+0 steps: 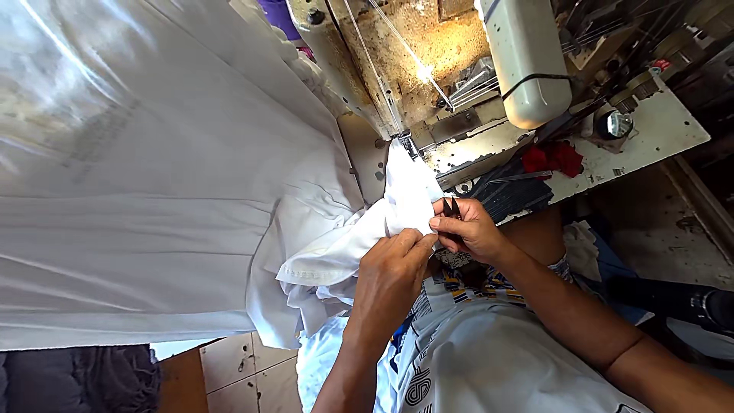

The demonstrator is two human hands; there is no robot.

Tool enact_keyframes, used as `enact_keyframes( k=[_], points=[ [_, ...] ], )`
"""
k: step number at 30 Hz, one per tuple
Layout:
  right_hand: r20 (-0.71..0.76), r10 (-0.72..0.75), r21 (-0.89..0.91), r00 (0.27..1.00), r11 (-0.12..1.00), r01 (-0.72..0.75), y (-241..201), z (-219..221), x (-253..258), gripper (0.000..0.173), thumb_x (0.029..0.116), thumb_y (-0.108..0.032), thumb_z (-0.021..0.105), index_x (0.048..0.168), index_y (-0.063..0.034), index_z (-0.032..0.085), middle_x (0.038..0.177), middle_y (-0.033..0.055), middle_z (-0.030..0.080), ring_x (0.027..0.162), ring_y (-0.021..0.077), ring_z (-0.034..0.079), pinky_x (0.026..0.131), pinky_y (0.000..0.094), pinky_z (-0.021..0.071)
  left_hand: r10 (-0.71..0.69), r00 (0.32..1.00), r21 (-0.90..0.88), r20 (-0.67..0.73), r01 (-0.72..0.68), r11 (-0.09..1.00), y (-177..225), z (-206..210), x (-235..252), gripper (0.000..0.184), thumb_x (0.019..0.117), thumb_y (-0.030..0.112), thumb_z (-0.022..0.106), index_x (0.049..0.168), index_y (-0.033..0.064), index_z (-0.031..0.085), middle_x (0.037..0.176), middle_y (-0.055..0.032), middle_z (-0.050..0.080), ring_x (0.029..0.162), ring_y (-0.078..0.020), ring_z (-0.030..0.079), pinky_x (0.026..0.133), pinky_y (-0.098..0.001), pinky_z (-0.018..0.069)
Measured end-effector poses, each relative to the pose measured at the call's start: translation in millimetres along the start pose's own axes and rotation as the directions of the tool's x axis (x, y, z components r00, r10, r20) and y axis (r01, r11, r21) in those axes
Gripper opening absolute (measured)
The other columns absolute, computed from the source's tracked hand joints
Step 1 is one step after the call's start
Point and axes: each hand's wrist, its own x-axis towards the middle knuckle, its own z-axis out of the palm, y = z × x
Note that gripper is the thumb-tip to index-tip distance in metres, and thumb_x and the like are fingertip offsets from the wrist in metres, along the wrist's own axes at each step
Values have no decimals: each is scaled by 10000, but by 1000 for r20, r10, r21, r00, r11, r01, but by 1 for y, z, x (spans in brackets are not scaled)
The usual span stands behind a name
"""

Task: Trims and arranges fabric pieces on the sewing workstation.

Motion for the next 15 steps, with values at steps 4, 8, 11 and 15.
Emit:
enact_keyframes(
  k=[4, 8, 11, 15],
  points=[
    [0, -3, -6, 1000, 1000, 3, 0, 0, 0, 112, 1007, -61, 601, 1022, 33, 660, 613, 94, 560, 465, 92, 496, 449, 214, 420, -3, 1000, -2, -9, 3, 1000, 0, 1, 0, 224, 1034, 236, 599, 1172, 176, 764, 953, -14, 693, 813, -155, 657, 699, -344, 531],
    [-2, -18, -34, 1000, 999, 18, -1, -1, -1, 105, 1005, -61, 610, 1006, 33, 657, 619, 93, 558, 471, 95, 498, 452, 215, 424, -3, 1000, -7, -16, 3, 1000, -1, 3, 1, 220, 1032, 238, 602, 1164, 176, 767, 956, -12, 697, 819, -150, 660, 701, -344, 531],
    [-13, -42, -66, 999, 997, 41, 0, -1, -3, 129, 1016, -85, 613, 1022, 35, 659, 620, 87, 563, 471, 97, 501, 454, 225, 433, -26, 999, -39, -36, 25, 999, -2, 4, -1, 221, 1029, 262, 613, 1163, 182, 770, 938, -15, 691, 813, -142, 658, 691, -333, 530],
    [-51, -146, -246, 988, 961, 129, -6, -6, -11, 209, 1055, -142, 573, 1119, 18, 692, 794, 46, 686, 537, 48, 528, 469, 198, 433, -88, 976, -150, -198, 59, 987, -4, -6, 0, 161, 965, 244, 694, 1038, 139, 792, 853, -8, 653, 772, -94, 611, 672, -255, 519]
  ],
)
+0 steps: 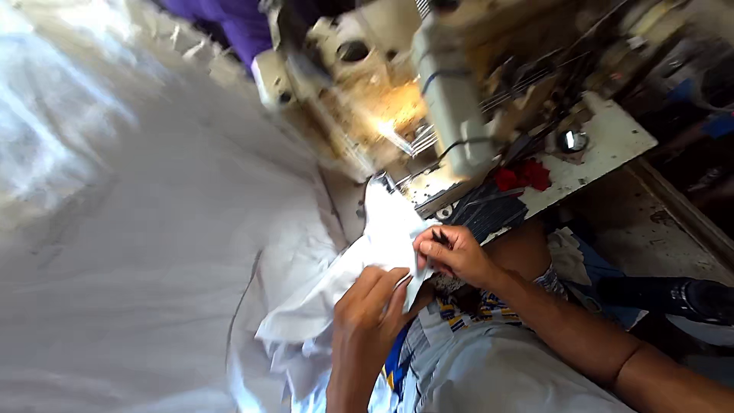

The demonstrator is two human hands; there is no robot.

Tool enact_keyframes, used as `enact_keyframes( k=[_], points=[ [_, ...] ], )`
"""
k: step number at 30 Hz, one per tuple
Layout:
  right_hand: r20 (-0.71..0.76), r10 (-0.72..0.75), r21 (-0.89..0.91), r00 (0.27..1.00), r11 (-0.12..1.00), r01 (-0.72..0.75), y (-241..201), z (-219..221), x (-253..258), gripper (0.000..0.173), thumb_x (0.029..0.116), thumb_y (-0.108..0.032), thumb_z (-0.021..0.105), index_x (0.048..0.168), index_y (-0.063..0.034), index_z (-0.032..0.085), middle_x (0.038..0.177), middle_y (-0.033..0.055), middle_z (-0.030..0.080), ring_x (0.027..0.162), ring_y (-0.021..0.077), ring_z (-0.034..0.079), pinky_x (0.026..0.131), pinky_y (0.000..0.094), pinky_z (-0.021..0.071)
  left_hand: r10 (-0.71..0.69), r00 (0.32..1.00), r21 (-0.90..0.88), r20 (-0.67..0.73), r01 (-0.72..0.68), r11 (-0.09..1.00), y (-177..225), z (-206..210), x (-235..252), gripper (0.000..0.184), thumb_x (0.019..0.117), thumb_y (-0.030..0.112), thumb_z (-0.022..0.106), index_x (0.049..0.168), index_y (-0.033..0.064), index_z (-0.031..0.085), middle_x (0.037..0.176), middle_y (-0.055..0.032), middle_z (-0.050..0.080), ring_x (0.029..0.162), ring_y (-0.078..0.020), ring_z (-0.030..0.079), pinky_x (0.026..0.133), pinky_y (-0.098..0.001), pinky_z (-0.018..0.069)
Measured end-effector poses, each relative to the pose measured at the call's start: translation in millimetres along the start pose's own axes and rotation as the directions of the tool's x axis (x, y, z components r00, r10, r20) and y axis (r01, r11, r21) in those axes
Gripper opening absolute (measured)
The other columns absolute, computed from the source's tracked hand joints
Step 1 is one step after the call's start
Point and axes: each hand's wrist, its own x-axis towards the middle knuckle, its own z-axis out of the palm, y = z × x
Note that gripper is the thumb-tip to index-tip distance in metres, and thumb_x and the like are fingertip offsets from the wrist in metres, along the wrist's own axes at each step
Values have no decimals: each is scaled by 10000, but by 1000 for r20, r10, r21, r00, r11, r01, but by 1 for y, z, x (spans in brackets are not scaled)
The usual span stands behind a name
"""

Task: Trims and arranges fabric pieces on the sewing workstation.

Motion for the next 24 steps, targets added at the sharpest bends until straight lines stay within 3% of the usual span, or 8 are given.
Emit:
enact_keyframes(
  k=[3, 7, 10, 12, 14, 20, 24],
  points=[
    [-53, -99, -86, 994, 992, 94, -14, -22, -7, 203, 1052, -129, 578, 1075, 31, 700, 764, 32, 686, 575, 33, 541, 501, 189, 419, -74, 977, 3, -200, 76, 997, -5, -20, 7, 171, 942, 201, 737, 971, 35, 763, 897, -65, 718, 864, -102, 667, 802, -257, 550],
    [-259, -274, -281, 926, 939, 199, -69, -52, -17, 178, 1028, -127, 609, 1084, 9, 709, 874, 23, 712, 633, 24, 578, 561, 198, 488, -221, 903, -16, -367, 232, 973, -36, -17, 15, 212, 990, 157, 675, 975, -49, 720, 911, -96, 689, 892, -57, 648, 837, -208, 528],
    [-389, -558, -549, 733, 780, 302, -106, -71, -15, 174, 1001, -105, 649, 1139, -25, 717, 886, 24, 719, 610, 38, 584, 543, 214, 518, -291, 892, -113, -346, 269, 957, -64, 18, 10, 249, 1053, 109, 512, 1045, -81, 674, 983, -117, 684, 951, -52, 647, 890, -212, 527],
    [-359, -722, -726, 591, 614, 309, -127, -83, -8, 227, 1001, -67, 635, 1211, 4, 686, 917, 51, 722, 671, 74, 637, 579, 244, 567, -278, 887, -94, -369, 262, 960, -72, 32, 6, 259, 1060, 90, 468, 1061, -78, 665, 1010, -132, 689, 987, -87, 659, 920, -239, 528],
    [-315, -805, -828, 502, 492, 270, -139, -93, 2, 274, 1004, -28, 620, 1267, 32, 670, 968, 82, 734, 759, 111, 701, 666, 285, 632, -271, 880, -68, -391, 266, 962, -72, 35, 5, 249, 1058, 89, 481, 1052, -66, 676, 1000, -120, 695, 982, -88, 666, 916, -240, 531],
    [-286, -835, -909, 471, 391, 142, -143, -99, 21, 330, 994, -49, 660, 1322, -18, 671, 1018, 64, 757, 844, 105, 733, 755, 293, 645, -269, 884, -88, -381, 255, 963, -75, 34, 3, 230, 1056, 75, 492, 1048, -64, 674, 983, -84, 688, 965, -36, 651, 903, -201, 521],
    [-290, -855, -918, 431, 375, 127, -138, -96, 26, 222, 980, -44, 675, 1192, 1, 725, 968, 62, 760, 826, 100, 728, 736, 275, 633, -265, 881, -100, -391, 245, 964, -76, 35, 3, 224, 1054, 60, 492, 1042, -69, 675, 984, -81, 687, 969, -32, 650, 910, -196, 519]
  ],
)
